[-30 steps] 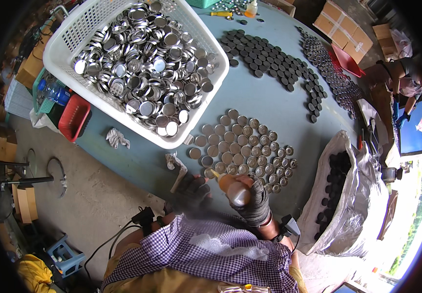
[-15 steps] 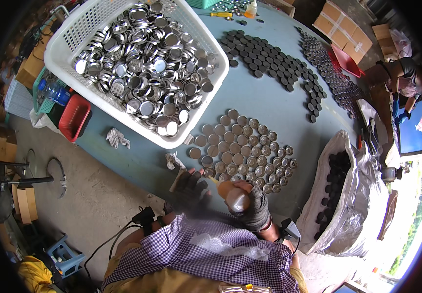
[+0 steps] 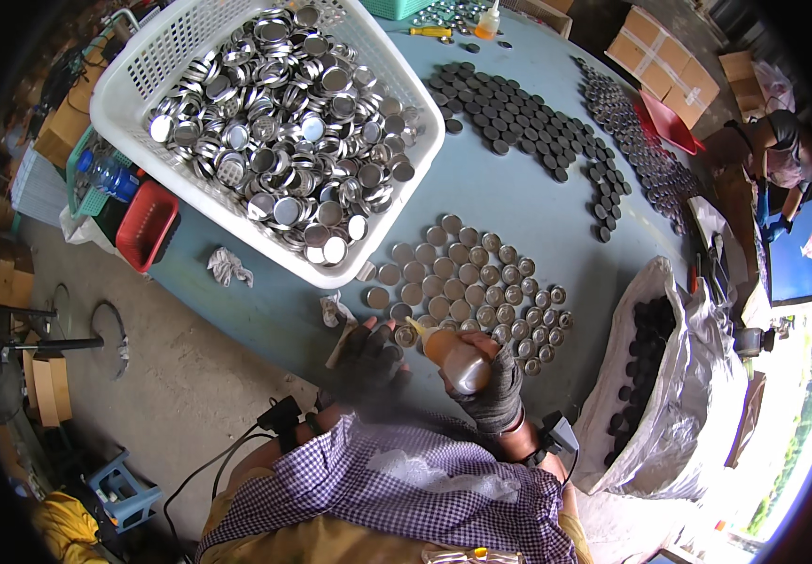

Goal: Applying a liquid adhesive from a squeeze bottle to small circular metal and rubber parts for assembly.

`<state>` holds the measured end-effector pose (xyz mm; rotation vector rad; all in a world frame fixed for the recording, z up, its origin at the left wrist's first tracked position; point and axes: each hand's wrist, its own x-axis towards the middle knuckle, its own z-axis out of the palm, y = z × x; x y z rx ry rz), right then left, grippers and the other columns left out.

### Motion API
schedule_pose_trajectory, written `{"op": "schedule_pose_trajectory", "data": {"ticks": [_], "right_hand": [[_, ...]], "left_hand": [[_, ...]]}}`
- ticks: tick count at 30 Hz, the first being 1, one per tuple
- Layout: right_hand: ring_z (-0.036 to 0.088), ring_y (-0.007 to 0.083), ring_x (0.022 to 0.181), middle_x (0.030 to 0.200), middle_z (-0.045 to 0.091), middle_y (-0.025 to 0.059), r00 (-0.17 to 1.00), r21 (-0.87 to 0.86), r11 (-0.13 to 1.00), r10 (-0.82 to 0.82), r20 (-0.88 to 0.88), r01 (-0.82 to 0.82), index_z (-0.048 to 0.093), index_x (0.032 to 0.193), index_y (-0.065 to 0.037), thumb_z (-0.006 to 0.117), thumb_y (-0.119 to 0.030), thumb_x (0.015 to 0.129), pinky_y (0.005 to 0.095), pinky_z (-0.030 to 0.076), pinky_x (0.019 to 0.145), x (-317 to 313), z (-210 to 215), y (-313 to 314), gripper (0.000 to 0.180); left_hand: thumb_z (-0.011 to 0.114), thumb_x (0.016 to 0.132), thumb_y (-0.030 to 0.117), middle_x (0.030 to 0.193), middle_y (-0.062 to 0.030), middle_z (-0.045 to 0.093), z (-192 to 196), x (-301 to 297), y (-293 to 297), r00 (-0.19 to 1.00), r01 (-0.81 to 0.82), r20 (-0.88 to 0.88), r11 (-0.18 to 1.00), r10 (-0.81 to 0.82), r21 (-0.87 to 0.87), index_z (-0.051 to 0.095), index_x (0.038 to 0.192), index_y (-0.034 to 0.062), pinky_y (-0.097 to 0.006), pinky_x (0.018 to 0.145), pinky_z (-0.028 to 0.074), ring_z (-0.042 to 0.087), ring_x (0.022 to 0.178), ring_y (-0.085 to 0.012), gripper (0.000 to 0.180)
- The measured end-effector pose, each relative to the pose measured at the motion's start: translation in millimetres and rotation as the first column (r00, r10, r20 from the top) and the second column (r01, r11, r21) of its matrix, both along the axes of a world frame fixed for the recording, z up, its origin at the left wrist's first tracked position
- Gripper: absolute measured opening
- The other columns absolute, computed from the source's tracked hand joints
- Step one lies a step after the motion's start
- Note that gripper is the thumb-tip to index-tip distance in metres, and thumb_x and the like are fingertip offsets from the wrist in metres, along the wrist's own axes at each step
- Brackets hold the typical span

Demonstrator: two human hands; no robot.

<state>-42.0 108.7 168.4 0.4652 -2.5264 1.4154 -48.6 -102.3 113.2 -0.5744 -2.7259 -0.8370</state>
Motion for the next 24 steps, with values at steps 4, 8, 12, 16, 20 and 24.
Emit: {"op": "schedule_pose_trajectory", "data": {"ticks": [4, 8, 12, 16, 20, 24], "right_hand": [[0.064, 0.0339, 0.100, 0.113, 0.062, 0.0189, 1.000, 0.022, 1.000, 0.010, 0.004, -0.010, 0.044, 0.122, -0.006, 0.082, -0.014, 0.069, 0.0411, 0.051, 0.086, -11.5, -7.7, -3.1, 0.065], [0.064, 0.0341, 0.100, 0.113, 0.062, 0.0183, 1.000, 0.057, 0.998, 0.023, -0.019, -0.021, 0.044, 0.122, -0.005, 0.082, -0.014, 0.070, 0.0413, 0.051, 0.086, -16.9, -5.7, -5.1, 0.066], [0.064, 0.0338, 0.095, 0.111, 0.063, 0.0162, 1.000, -0.055, 0.998, 0.006, -0.020, -0.007, 0.055, 0.121, -0.003, 0.080, -0.007, 0.069, 0.0400, 0.052, 0.081, -18.1, -1.8, -7.0, 0.057], [0.064, 0.0333, 0.099, 0.112, 0.063, 0.0166, 1.000, 0.060, 0.998, -0.004, -0.010, 0.005, 0.051, 0.121, -0.004, 0.080, -0.009, 0.070, 0.0405, 0.051, 0.085, -13.3, 0.0, -2.9, 0.059], [0.064, 0.0333, 0.099, 0.110, 0.063, 0.0173, 0.999, 0.076, 0.996, 0.044, 0.020, -0.045, 0.047, 0.121, -0.006, 0.082, -0.011, 0.068, 0.0418, 0.051, 0.086, -6.8, 0.0, 0.3, 0.064], [0.064, 0.0332, 0.099, 0.108, 0.064, 0.0165, 0.999, 0.025, 0.999, 0.029, 0.041, -0.030, 0.048, 0.119, -0.006, 0.083, -0.011, 0.068, 0.0417, 0.051, 0.085, -6.4, -3.1, -3.1, 0.062]], "left_hand": [[0.074, 0.068, 0.016, 0.128, -0.0125, 0.057, 1.4, -1.4, -0.9, 0.999, 0.026, 0.022, 0.999, -0.026, 0.034, 0.059, 0.090, 0.0099, -0.049, 0.099, 0.044, 0.050, 0.122, -0.0395, 0.027], [0.075, 0.068, 0.015, 0.130, -0.0136, 0.055, 1.4, -1.3, -0.4, 0.998, 0.041, 0.038, 0.996, -0.044, 0.074, 0.059, 0.091, 0.0096, -0.051, 0.099, 0.043, 0.048, 0.123, -0.0416, 0.029], [0.075, 0.069, 0.016, 0.131, -0.0135, 0.054, -1.0, -1.2, -1.7, 0.995, 0.062, 0.073, 0.997, -0.065, 0.045, 0.059, 0.092, 0.0096, -0.051, 0.100, 0.042, 0.045, 0.125, -0.0410, 0.029], [0.075, 0.069, 0.017, 0.132, -0.0136, 0.053, -3.2, -0.2, -1.3, 0.996, 0.053, 0.063, 0.998, -0.056, 0.042, 0.060, 0.091, 0.0092, -0.051, 0.100, 0.042, 0.044, 0.126, -0.0407, 0.028], [0.075, 0.069, 0.018, 0.132, -0.0138, 0.053, -2.8, 1.5, 0.4, 0.998, 0.020, 0.052, 0.997, -0.025, 0.081, 0.061, 0.092, 0.0088, -0.051, 0.100, 0.043, 0.044, 0.126, -0.0403, 0.028], [0.075, 0.069, 0.018, 0.132, -0.0139, 0.054, -2.4, 1.2, -1.1, 0.995, 0.039, 0.087, 0.998, -0.043, 0.047, 0.061, 0.093, 0.0084, -0.050, 0.100, 0.043, 0.044, 0.127, -0.0402, 0.029]]}}
